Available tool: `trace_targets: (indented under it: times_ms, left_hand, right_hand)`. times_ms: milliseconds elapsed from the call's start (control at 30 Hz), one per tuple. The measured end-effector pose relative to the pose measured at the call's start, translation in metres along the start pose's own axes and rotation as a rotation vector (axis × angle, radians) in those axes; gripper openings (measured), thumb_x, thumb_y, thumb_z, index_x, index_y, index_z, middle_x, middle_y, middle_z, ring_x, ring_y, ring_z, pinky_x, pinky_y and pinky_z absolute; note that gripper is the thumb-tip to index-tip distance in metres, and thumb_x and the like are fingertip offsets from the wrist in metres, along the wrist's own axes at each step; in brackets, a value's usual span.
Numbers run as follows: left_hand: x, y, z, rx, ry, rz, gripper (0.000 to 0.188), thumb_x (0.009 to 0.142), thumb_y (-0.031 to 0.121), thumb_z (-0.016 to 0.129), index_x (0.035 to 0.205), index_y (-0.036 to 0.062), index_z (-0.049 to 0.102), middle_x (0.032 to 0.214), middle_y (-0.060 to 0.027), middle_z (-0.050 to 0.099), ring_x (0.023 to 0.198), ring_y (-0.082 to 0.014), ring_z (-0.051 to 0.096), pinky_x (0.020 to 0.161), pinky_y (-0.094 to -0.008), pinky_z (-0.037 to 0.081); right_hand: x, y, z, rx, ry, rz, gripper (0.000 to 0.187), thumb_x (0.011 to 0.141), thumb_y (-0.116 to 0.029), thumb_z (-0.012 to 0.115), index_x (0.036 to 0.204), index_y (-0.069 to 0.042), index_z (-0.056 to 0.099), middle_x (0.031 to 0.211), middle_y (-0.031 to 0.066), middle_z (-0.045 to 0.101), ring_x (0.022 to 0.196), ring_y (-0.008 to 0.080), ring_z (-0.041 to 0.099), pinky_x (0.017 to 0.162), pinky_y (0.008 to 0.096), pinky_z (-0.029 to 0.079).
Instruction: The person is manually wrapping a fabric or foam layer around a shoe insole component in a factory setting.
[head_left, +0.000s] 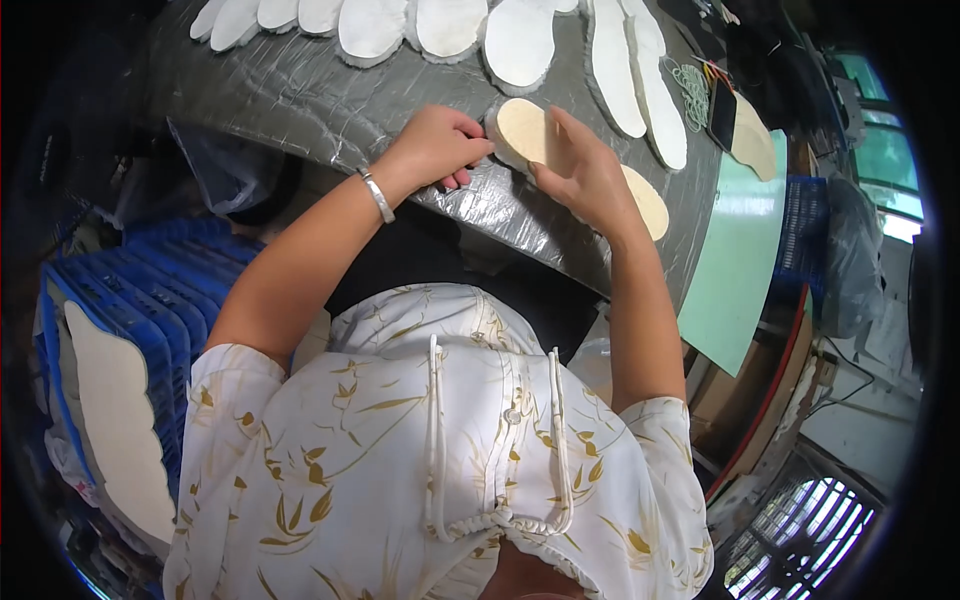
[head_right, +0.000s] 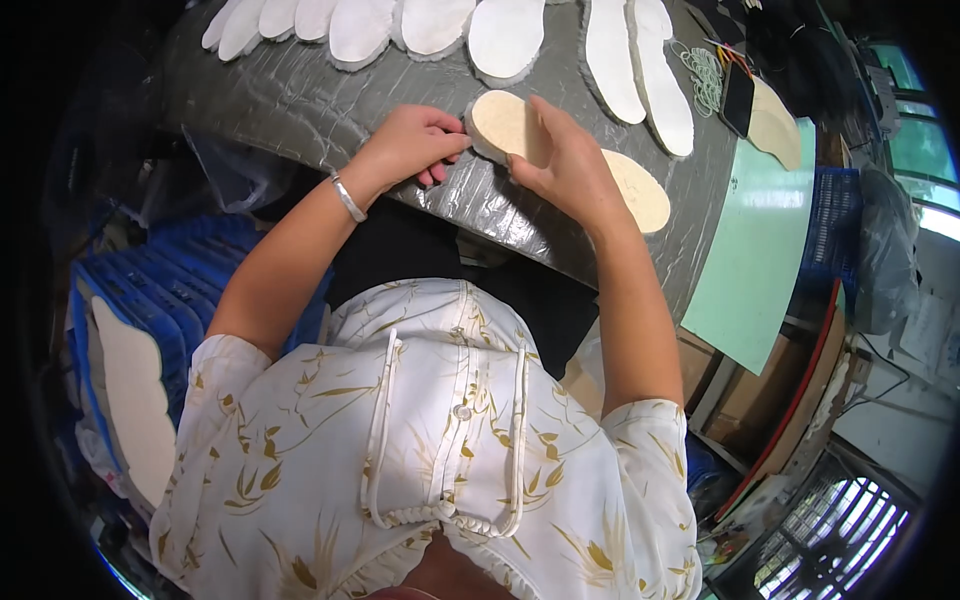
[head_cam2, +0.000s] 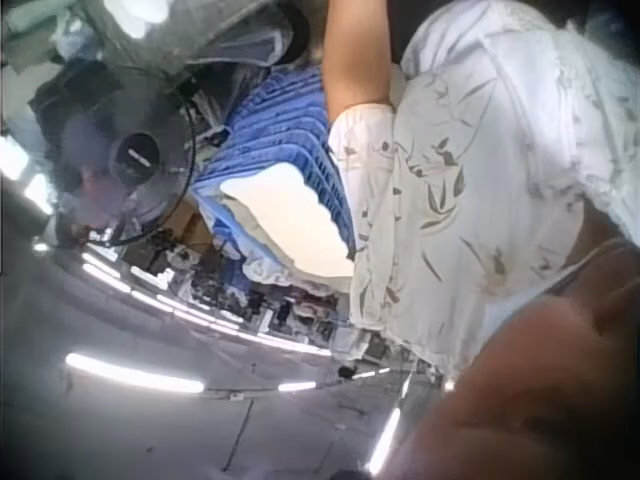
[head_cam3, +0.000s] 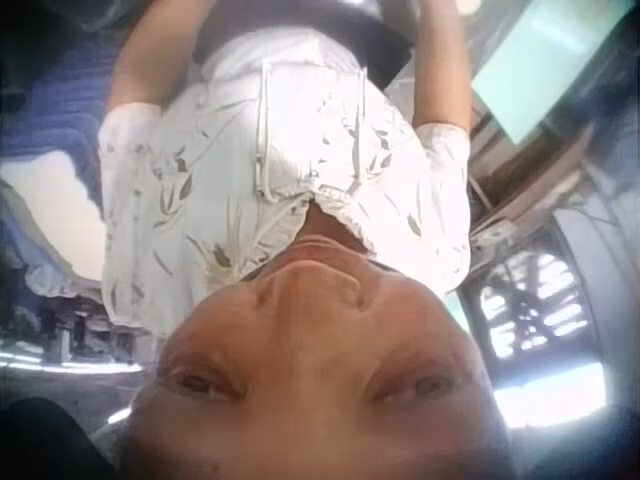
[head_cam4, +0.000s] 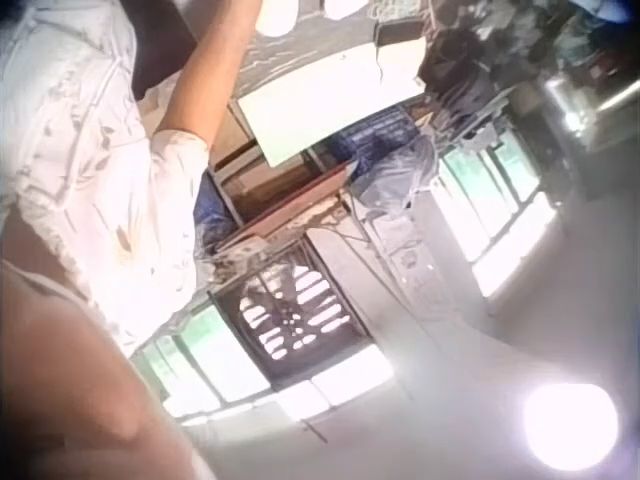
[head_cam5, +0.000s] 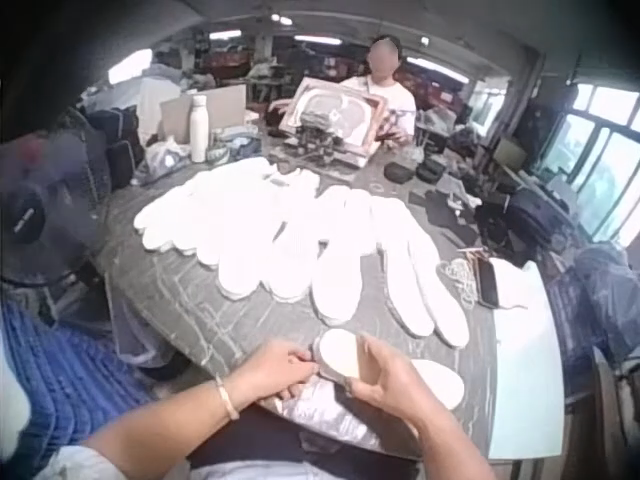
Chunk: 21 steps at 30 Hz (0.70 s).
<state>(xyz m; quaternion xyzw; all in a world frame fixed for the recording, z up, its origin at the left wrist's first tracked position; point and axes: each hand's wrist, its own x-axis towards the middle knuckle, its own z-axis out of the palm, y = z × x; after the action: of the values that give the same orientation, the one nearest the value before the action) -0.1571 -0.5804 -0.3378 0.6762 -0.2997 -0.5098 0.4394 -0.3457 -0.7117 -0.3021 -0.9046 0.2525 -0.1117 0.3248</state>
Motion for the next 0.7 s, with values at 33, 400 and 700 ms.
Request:
trace_targets:
  times_ms: [33,400,700]
  left_hand:
    - [0.0019,0.0016,0.0016,-0.011,-0.010,-0.014,0.043,0.087,0.020,0.072,0.118,-0.0094,0.062,0.080,-0.0076,0.067,0.055,-0.0095,0.062,0.042,-0.0225,0.048]
    - [0.0059,0.0027,0.0071,-0.094,0.057,-0.062,0.019,0.087,0.014,0.067,0.096,-0.0025,0.067,0.071,-0.0055,0.066,0.048,-0.0088,0.057,0.036,-0.0219,0.040]
    - [0.0083,0.0000,0.0060,-0.101,0.064,-0.079,0.015,0.087,0.013,0.065,0.092,-0.0008,0.066,0.070,-0.0057,0.065,0.047,-0.0098,0.059,0.037,-0.0220,0.040]
  right_hand:
    - [0.0004,-0.0014,-0.0003,0.000,0.001,0.018,0.071,0.078,-0.018,0.075,0.140,0.002,0.048,0.127,0.0230,0.062,0.118,0.0329,0.061,0.101,0.0371,0.046]
    - [0.0000,0.0018,0.0023,0.027,0.041,0.013,0.070,0.076,-0.021,0.077,0.137,0.002,0.051,0.127,0.0243,0.061,0.116,0.0363,0.061,0.099,0.0392,0.048]
    - [-0.0009,0.0017,0.0012,0.005,0.041,0.019,0.067,0.078,-0.016,0.077,0.137,0.002,0.052,0.127,0.0201,0.064,0.116,0.0281,0.062,0.099,0.0354,0.047]
